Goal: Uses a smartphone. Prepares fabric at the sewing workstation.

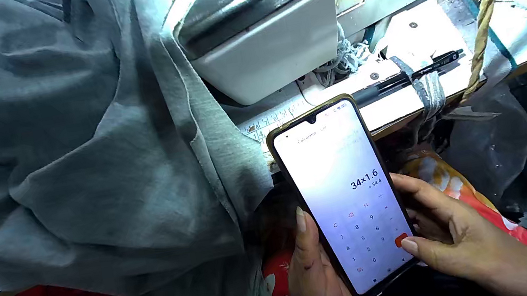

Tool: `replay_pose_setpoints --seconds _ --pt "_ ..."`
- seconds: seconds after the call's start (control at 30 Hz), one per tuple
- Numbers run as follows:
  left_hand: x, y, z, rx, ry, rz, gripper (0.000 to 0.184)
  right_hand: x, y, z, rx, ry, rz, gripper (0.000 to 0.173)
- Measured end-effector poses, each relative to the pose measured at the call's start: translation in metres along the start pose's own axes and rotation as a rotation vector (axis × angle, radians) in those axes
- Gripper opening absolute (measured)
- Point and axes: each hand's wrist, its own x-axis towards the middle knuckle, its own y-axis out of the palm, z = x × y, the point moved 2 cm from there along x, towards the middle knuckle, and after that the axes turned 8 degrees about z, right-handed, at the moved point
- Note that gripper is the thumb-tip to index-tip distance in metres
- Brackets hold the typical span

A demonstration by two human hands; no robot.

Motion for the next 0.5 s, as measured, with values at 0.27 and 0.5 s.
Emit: replay_pose_setpoints --seconds 0.27,0.5 --pt "0.0006 -0.0006 0.0012 -0.011 0.019 0.011 0.038 -0.0002 -0.0010 -0.0004 -0.075 -0.003 -0.011 0.062" --pt "0.0007 0.0001 0.0006 0.002 0.018 0.006 0.036 0.0002 -0.0004 0.0038 -0.083 0.030 -0.014 0.060"
